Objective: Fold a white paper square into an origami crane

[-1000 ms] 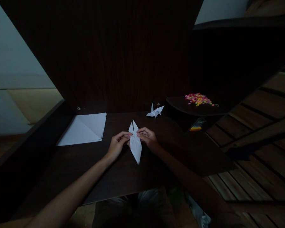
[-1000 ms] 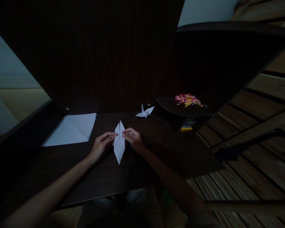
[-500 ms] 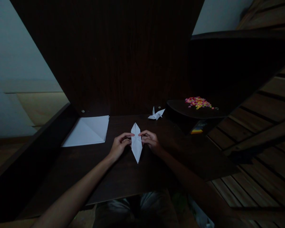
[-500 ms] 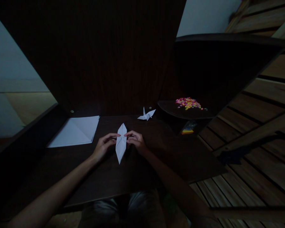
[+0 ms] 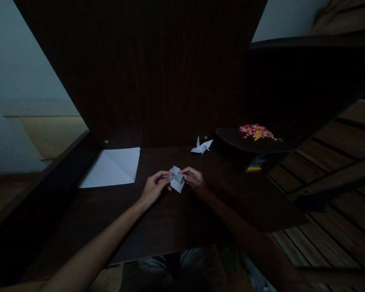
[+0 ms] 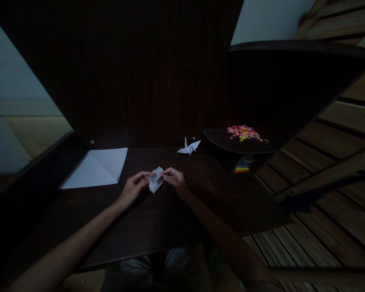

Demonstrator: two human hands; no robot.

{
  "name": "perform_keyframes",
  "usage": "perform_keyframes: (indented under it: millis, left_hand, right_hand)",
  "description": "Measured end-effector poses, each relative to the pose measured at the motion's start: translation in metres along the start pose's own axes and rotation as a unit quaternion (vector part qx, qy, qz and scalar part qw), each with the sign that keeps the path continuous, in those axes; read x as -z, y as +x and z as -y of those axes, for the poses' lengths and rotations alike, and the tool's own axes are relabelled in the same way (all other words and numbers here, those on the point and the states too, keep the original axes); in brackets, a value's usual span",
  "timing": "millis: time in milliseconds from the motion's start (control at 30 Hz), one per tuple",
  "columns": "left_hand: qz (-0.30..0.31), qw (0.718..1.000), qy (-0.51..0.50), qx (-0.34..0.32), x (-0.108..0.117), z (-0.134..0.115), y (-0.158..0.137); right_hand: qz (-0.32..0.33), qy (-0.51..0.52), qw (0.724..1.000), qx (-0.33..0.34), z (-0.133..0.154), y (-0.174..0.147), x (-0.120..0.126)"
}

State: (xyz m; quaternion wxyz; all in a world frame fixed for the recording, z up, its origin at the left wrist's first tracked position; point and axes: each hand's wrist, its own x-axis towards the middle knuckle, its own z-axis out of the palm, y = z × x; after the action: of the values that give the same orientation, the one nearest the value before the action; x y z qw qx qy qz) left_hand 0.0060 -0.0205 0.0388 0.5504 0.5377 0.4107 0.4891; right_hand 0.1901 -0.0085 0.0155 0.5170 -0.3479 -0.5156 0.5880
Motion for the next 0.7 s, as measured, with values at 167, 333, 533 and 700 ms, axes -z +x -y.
perform_keyframes:
  millis: [167, 333, 533, 700]
  left_hand:
    - [0.004, 1.0, -0.02, 0.008, 0.0009, 0.0026, 0.0015]
    - [0.014, 0.999, -0.041, 0.019, 0.001, 0.0065, 0.0018]
    - [0.017, 0.999, -0.043, 0.017, 0.0004, 0.0066, 0.0007]
    - [0.019, 0.999, -0.04, 0.015, 0.0001, 0.0051, 0.0004]
  right_hand:
    - [-0.001, 0.003, 1.0, -0.006, 0.0006, 0.0001, -0.0035]
    - [-0.016, 0.002, 1.0, -0.009, 0.0042, -0.0004, -0.0073]
    - [-0.025, 0.002, 1.0, -0.006, 0.0045, -0.0006, -0.0078]
    - [-0.025, -0.002, 1.0, -0.009, 0.0056, -0.0012, -0.0082]
